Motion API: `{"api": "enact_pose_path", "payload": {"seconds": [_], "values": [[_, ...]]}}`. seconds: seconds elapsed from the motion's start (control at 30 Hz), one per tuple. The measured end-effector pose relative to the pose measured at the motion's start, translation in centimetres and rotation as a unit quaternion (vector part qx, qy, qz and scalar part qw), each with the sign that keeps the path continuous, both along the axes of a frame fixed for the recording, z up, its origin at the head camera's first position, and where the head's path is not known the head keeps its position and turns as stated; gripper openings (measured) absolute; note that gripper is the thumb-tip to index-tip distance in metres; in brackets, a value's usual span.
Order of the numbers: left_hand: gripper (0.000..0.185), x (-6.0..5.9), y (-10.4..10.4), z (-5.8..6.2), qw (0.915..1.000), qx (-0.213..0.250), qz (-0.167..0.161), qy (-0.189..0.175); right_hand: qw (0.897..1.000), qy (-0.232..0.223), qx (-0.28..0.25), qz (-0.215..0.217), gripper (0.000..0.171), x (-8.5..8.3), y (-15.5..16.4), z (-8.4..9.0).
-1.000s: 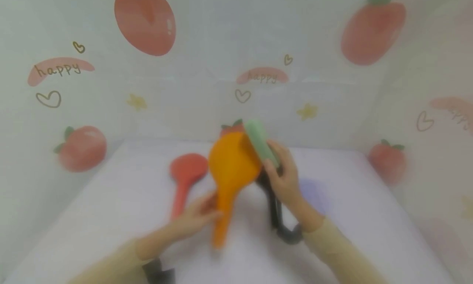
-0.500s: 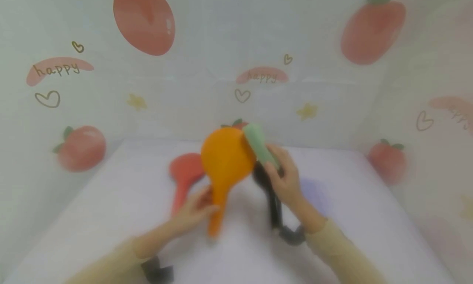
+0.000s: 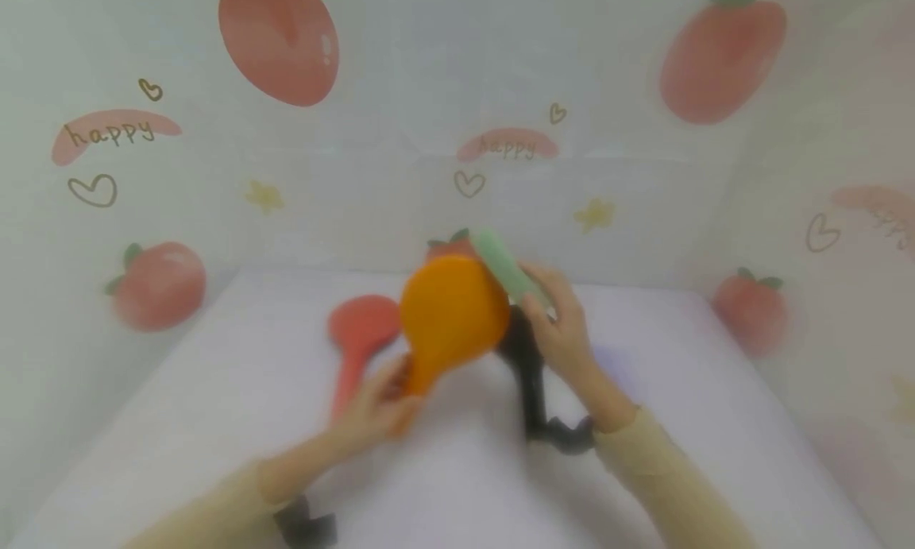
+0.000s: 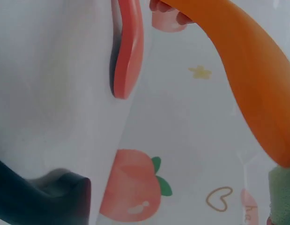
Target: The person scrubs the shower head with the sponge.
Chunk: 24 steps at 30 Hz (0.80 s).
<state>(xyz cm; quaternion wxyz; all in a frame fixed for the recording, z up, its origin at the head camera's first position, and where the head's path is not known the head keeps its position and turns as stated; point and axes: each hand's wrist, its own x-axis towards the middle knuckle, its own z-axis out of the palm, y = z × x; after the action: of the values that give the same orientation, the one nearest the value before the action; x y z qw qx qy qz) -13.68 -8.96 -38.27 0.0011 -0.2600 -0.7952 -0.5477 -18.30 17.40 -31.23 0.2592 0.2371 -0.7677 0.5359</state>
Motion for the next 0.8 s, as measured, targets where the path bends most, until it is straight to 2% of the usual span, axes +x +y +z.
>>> {"api": "enact_pose_path", "payload": {"seconds": [0.2, 0.4, 0.63, 0.8], "values": [[0.057, -0.1, -0.2, 0.3, 0.9995, 0.011, 0.029, -0.003, 0.999, -0.039, 0.018, -0.014, 0.034, 0.1, 0.5, -0.3], [0.056, -0.1, -0.2, 0.6, 0.9989, -0.004, 0.047, 0.004, 0.997, -0.05, 0.043, -0.04, 0.034, -0.1, 0.6, 0.4], [0.056, 0.3, 0.0, 1.0, 0.9964, -0.043, 0.065, 0.031, 0.998, -0.024, 0.055, -0.035, 0.032, -0.4, -0.2, 1.7], [0.056, 0.4, 0.2, 0.9, 0.9948, -0.054, 0.076, 0.041, 0.998, -0.003, 0.056, -0.031, 0.032, -0.3, -0.4, 2.1]]}}
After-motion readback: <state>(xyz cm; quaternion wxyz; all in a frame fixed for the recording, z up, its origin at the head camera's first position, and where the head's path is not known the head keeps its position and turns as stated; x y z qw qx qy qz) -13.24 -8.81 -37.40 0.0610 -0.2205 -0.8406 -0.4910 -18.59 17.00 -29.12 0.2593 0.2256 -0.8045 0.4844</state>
